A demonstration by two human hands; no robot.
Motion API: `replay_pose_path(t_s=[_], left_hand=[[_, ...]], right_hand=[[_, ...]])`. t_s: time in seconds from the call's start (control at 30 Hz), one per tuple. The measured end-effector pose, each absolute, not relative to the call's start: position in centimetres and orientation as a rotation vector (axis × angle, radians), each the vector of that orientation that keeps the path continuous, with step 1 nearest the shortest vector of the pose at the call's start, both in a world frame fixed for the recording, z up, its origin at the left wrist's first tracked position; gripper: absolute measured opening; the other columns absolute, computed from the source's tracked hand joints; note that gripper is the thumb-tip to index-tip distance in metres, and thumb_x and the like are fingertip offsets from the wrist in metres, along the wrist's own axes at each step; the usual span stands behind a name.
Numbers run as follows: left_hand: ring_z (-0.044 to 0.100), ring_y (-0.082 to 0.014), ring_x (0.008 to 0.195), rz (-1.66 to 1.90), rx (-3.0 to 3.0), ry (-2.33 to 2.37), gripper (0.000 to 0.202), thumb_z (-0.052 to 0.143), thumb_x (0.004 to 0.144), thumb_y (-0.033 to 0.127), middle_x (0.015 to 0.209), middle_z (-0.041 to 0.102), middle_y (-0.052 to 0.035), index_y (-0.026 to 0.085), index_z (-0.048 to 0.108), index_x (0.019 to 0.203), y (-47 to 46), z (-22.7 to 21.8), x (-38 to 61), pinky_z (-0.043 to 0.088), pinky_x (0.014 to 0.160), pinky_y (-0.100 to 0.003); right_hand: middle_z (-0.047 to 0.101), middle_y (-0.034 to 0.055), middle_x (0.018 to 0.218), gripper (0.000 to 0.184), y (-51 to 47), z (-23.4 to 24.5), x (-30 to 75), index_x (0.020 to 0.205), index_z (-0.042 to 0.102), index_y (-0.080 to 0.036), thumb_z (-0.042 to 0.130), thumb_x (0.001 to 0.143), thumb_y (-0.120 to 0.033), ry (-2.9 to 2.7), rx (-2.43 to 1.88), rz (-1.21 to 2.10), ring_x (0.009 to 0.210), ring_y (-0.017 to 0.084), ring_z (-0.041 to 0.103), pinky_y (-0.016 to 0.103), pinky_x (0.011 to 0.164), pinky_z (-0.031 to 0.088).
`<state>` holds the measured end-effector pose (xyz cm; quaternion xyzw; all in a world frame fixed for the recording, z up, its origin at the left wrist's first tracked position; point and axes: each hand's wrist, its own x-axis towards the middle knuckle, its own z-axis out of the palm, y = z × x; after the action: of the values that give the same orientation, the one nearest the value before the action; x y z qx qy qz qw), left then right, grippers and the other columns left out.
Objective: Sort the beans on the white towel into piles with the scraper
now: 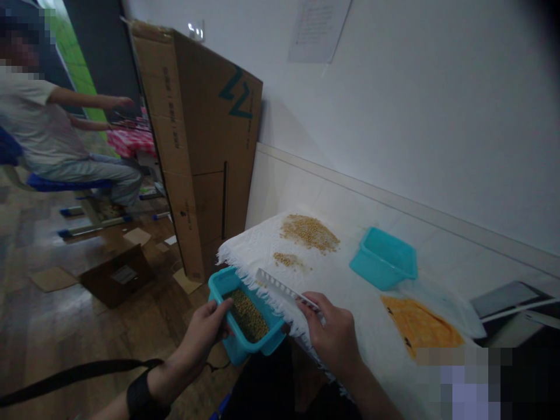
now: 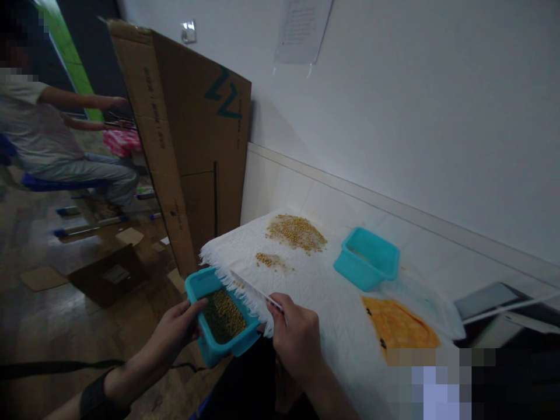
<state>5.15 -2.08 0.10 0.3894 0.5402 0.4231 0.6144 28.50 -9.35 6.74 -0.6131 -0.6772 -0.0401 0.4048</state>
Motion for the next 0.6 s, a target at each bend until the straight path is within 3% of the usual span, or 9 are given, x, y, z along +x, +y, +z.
replay_pose_path(t_s=[0.27,0.6], left_hand=[[0.049,-0.0110,0.036,0.964,0.909,1.247,0.036,0.073,0.069,0.051,0.039,0.056,0.0038,0.021,0.056,0.059,-2.1,0.3,5.3,0.035,0.041,-0.022],[0.049,-0.0107,0.037,0.981,0.904,1.232,0.038,0.074,0.067,0.054,0.040,0.055,0.0053,0.021,0.056,0.059,-2.2,0.2,5.1,0.036,0.040,-0.022]], right_hand=[[0.076,0.0053,0.072,0.026,-7.0,6.6,31.9,0.096,0.071,-0.019,0.052,0.093,-0.036,-1.507,-1.744,-0.301,0.059,0.020,0.071,0.025,0.055,0.049],[0.073,0.0035,0.066,0.026,-5.6,6.4,32.1,0.095,0.071,-0.020,0.050,0.092,-0.036,-1.547,-1.765,-0.294,0.057,0.020,0.070,0.024,0.054,0.046]])
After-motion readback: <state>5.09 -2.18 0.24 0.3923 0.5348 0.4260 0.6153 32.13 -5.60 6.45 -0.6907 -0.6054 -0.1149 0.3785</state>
